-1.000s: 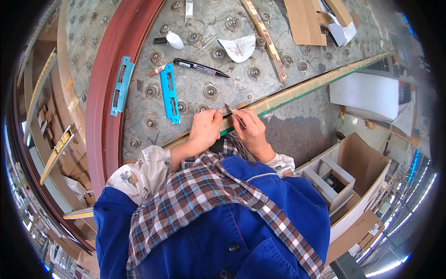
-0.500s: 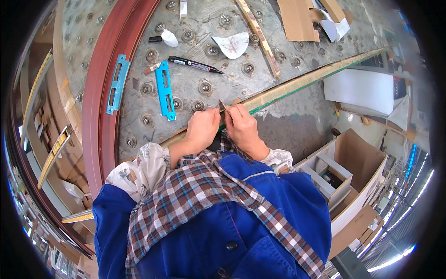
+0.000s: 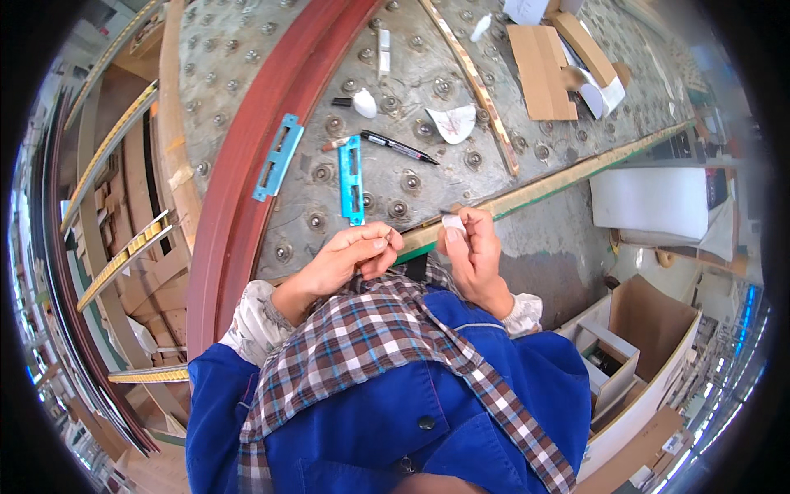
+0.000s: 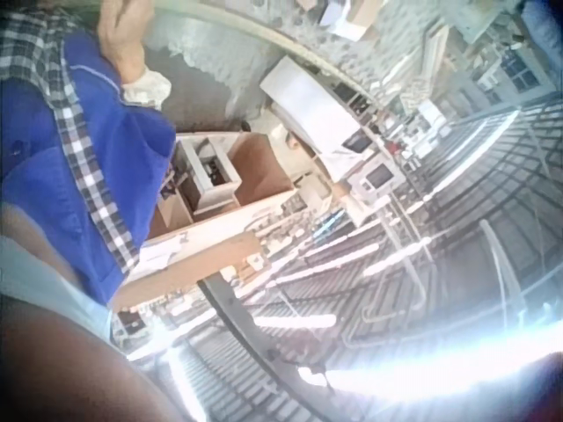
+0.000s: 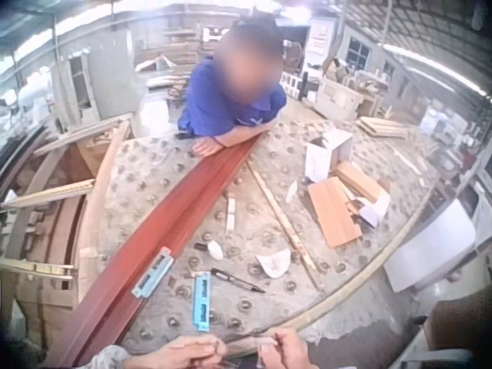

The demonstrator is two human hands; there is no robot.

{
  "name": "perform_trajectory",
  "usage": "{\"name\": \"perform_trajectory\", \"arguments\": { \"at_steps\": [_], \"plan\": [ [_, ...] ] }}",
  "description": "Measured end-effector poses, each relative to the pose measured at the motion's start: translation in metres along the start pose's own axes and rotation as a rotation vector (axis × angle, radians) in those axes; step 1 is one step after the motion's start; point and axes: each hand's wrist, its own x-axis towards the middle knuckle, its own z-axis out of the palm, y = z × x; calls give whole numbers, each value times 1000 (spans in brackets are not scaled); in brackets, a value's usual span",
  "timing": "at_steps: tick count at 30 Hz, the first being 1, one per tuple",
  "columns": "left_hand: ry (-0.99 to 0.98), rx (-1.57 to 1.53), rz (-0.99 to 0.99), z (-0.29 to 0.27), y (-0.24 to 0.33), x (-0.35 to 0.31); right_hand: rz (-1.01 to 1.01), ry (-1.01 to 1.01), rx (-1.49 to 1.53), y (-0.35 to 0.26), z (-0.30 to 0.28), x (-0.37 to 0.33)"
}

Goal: The person positions a blue metal bracket on a reddish-brown wooden plank and uses a small white tool to scrape or clean the bracket and the plank surface. The person repeatedly handles the bracket and tool, adjusting their positions on the plank.

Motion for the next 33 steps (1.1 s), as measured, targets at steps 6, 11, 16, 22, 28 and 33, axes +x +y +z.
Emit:
{"name": "perform_trajectory", "arguments": {
  "at_steps": [6, 11, 16, 22, 28, 33],
  "plan": [
    [-97, 1, -30, 20, 18, -40, 198, -435, 202, -72, 12, 14],
    [-105, 202, 14, 35, 31, -59, 60, -673, -21, -80, 20, 17],
    [-108, 299, 42, 38, 28, -69, -93, -677, -137, -82, 28, 11],
    [-119, 344, 82, 41, 31, -70, -134, -615, -209, -82, 31, 4],
    [-116, 381, 89, 42, 32, -70, -167, -576, -210, -83, 31, 3],
    [-120, 392, 71, 39, 32, -68, -194, -570, -195, -80, 32, 3]
  ]
}}
